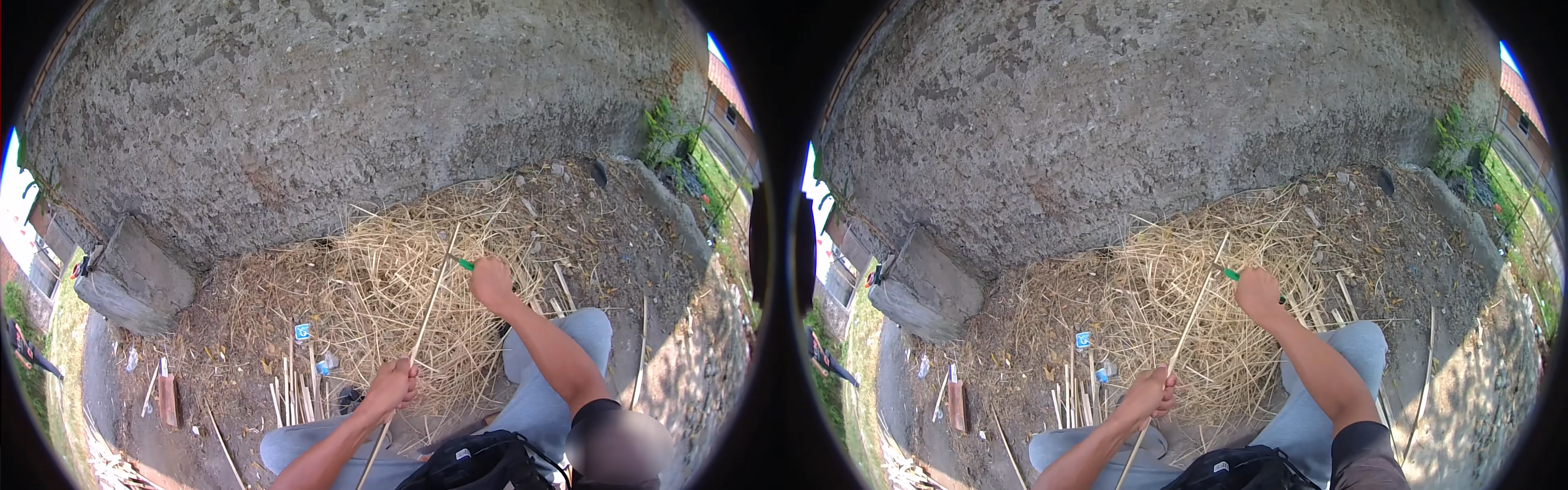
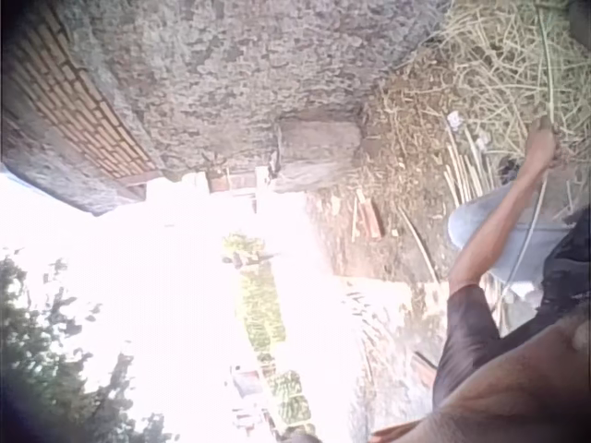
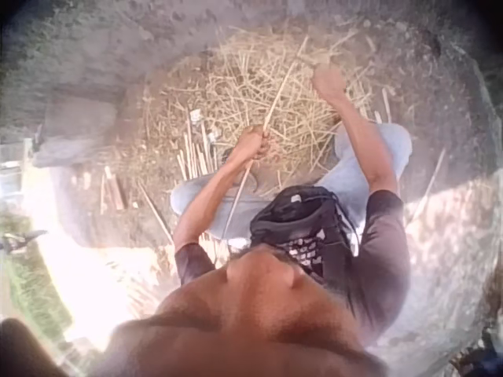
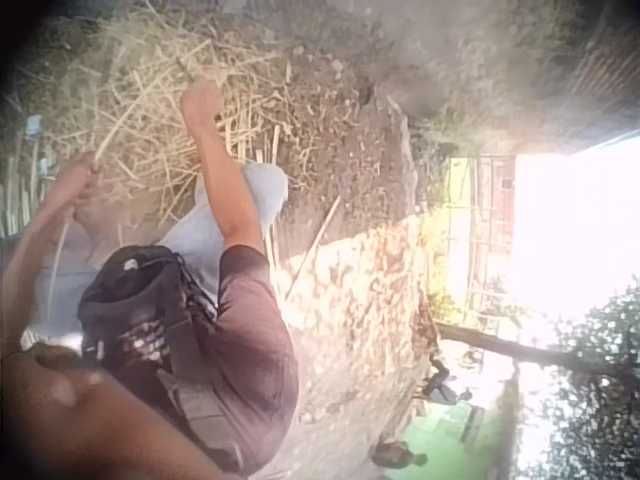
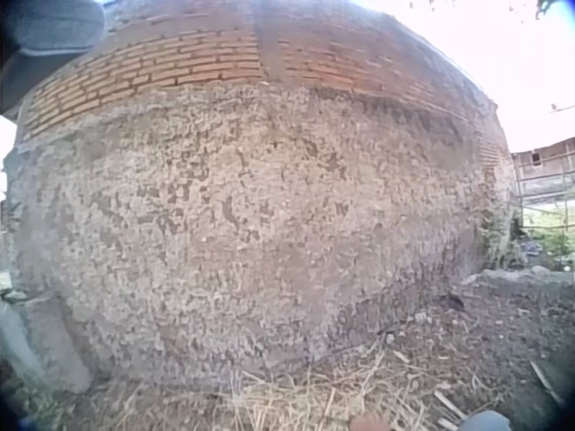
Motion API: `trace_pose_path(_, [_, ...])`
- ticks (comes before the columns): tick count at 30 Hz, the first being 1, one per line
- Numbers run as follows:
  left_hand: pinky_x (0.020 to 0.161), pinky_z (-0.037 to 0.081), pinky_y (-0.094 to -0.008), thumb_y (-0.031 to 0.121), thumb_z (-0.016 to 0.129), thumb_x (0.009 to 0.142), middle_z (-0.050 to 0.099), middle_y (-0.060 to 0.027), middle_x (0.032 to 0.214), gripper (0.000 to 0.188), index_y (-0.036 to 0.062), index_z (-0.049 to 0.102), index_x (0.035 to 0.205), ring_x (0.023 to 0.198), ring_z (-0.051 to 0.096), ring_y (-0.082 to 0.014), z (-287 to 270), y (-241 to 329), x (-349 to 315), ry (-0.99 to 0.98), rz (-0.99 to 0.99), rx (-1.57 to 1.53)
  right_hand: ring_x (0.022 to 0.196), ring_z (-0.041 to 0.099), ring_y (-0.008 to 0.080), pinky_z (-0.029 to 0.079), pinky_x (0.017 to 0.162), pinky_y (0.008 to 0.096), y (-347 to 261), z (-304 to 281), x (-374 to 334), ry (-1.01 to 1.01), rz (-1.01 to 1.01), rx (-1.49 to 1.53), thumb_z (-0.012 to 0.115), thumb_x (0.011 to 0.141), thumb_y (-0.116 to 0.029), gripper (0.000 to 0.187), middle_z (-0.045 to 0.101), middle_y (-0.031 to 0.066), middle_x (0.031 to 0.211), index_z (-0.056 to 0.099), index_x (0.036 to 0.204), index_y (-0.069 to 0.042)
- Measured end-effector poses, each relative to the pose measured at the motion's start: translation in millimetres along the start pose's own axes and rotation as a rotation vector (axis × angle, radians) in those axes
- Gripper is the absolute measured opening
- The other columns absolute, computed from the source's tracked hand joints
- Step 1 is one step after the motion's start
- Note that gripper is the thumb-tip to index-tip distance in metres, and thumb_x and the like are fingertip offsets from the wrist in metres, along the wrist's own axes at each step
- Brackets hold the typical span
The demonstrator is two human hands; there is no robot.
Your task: The person whittles a thin bamboo stick using a box cutter, repeatedly shaving off thin layers and checking the straightness and thickness of the stick.
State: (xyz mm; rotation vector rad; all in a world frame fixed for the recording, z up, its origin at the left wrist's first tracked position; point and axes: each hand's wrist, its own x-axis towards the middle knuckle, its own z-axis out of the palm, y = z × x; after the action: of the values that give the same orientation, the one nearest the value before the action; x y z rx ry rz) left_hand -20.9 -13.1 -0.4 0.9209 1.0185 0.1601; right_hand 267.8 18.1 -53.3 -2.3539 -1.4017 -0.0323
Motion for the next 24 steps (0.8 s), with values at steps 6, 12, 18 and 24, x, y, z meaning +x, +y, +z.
trace_pose_path(6, [0.035, 0.019, -0.0249, 0.034, 0.03, 0.103, 0.029, 0.0064, 0.055, 0.035, 0.0119, 0.041, 0.078, 0.04, 0.025, -0.0062, -15, -1, 14, 0.061, 0.065, -0.029, 0.068, 0.067, 0.0364, 0.053, 0.063, 0.048, -41, -24, -63, -0.16, -0.292, 0.018, 0.059, 0.077, -0.012, 0.012, 0.065, 0.0203, 0.07, 0.067, 0.081, -0.005])
trace_pose_path(12, [0.035, 0.019, -0.0246, 0.035, 0.032, 0.103, 0.029, 0.0059, 0.055, 0.035, 0.0116, 0.042, 0.078, 0.04, 0.026, -0.0059, 4, 3, 15, 0.065, 0.107, -0.016, 0.066, 0.065, 0.0381, 0.051, 0.062, 0.0502, -58, -24, -70, -0.218, -0.296, 0.048, 0.058, 0.075, -0.014, 0.012, 0.064, 0.0198, 0.068, 0.066, 0.077, -0.006])
trace_pose_path(18, [0.035, 0.019, -0.0249, 0.034, 0.032, 0.104, 0.029, 0.005, 0.054, 0.035, 0.011, 0.042, 0.079, 0.04, 0.026, -0.0065, 7, 7, 23, 0.106, 0.151, -0.051, 0.064, 0.066, 0.0371, 0.052, 0.058, 0.0479, -67, -17, -74, -0.25, -0.325, 0.062, 0.057, 0.076, -0.014, 0.011, 0.065, 0.0198, 0.068, 0.064, 0.076, -0.005])
trace_pose_path(24, [0.036, 0.02, -0.0266, 0.033, 0.031, 0.104, 0.03, 0.0042, 0.054, 0.036, 0.0109, 0.041, 0.077, 0.04, 0.027, -0.0077, 23, -3, 21, 0.133, 0.115, 0.011, 0.071, 0.07, 0.0312, 0.055, 0.058, 0.0438, -48, 8, -45, -0.166, -0.274, -0.122, 0.056, 0.083, -0.011, 0.013, 0.068, 0.0179, 0.078, 0.067, 0.082, -0.003])
